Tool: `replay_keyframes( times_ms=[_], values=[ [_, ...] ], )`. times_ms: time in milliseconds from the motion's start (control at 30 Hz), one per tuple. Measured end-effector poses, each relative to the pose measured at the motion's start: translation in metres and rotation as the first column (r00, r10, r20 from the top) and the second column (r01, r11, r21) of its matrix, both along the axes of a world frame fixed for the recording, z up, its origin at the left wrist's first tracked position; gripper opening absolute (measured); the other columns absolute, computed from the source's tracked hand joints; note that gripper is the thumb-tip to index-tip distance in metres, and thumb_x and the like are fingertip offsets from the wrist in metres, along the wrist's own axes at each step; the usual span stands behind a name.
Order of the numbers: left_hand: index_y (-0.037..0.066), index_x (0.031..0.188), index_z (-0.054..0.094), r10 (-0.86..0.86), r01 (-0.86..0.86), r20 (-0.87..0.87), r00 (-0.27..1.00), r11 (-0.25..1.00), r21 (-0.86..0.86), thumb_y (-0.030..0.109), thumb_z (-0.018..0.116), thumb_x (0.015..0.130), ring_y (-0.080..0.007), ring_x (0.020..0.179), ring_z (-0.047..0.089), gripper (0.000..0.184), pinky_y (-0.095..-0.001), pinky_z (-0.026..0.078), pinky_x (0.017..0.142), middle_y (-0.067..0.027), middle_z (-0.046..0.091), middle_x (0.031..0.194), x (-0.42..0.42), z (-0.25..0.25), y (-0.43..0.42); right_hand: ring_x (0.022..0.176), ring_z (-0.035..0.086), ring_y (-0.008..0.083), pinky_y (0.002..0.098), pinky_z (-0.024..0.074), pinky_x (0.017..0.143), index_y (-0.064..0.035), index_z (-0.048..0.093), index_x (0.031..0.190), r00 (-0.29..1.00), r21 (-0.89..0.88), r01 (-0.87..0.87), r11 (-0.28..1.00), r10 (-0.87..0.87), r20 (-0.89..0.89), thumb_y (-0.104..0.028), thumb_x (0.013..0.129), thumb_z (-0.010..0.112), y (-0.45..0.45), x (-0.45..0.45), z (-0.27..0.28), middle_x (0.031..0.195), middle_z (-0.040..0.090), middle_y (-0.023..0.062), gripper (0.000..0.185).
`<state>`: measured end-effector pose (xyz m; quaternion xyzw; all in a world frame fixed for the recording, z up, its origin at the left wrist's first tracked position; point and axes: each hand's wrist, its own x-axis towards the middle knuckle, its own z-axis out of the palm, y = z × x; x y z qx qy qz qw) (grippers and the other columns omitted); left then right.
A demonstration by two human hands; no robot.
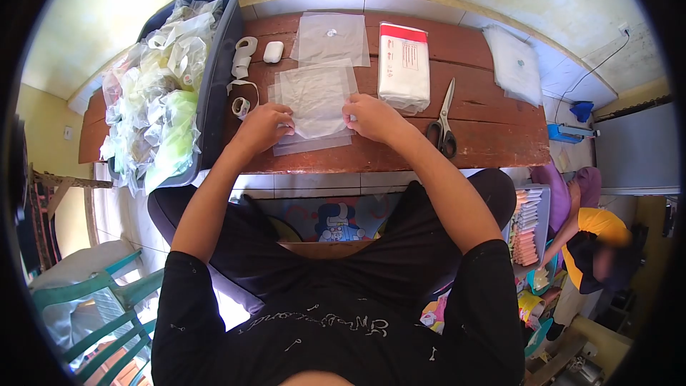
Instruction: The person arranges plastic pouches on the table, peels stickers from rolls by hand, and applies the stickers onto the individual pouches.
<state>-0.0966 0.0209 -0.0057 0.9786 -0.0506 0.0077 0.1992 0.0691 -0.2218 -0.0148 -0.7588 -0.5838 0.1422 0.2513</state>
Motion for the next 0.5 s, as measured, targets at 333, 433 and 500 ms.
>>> replay_keyframes(
  times_ms=[333, 433, 500],
  values=[
    [0.011, 0.082, 0.076, -0.016, 0.017, -0.037, 0.999, 0.999, 0.05, 0.015, 0.072, 0.074, -0.0285, 0.102, 0.063, 0.01, -0.0407, 0.049, 0.089, -0.0074, 0.07, 0.105, 0.001, 0.0, 0.003, 0.091, 0.063, 0.0332, 0.0398, 0.0503, 0.081, -0.0053, 0.066, 0.08, 0.999, -0.043, -0.035, 0.998, 0.035, -0.011, -0.009, 0.077, 0.068, -0.003, 0.009, -0.001, 0.097, 0.063, 0.0128, 0.005],
    [0.01, 0.081, 0.075, 0.013, -0.01, -0.071, 0.997, 0.999, 0.044, 0.016, 0.073, 0.074, -0.0283, 0.103, 0.063, 0.01, -0.0408, 0.049, 0.089, -0.0083, 0.07, 0.104, 0.001, 0.008, -0.003, 0.09, 0.062, 0.0337, 0.0403, 0.0501, 0.081, -0.0052, 0.066, 0.082, 0.998, -0.026, -0.064, 0.998, 0.064, -0.005, -0.013, 0.077, 0.069, -0.004, 0.007, 0.003, 0.095, 0.063, 0.0129, 0.009],
    [0.008, 0.085, 0.075, 0.091, -0.088, -0.053, 0.994, 0.994, 0.064, 0.019, 0.074, 0.076, -0.0279, 0.104, 0.062, 0.014, -0.0406, 0.048, 0.089, -0.0102, 0.07, 0.102, -0.003, 0.018, -0.011, 0.09, 0.062, 0.0341, 0.0407, 0.0499, 0.08, -0.0051, 0.066, 0.083, 0.997, -0.006, -0.081, 0.997, 0.081, 0.005, -0.015, 0.078, 0.07, -0.003, 0.004, 0.011, 0.094, 0.063, 0.0129, 0.011]
  ],
)
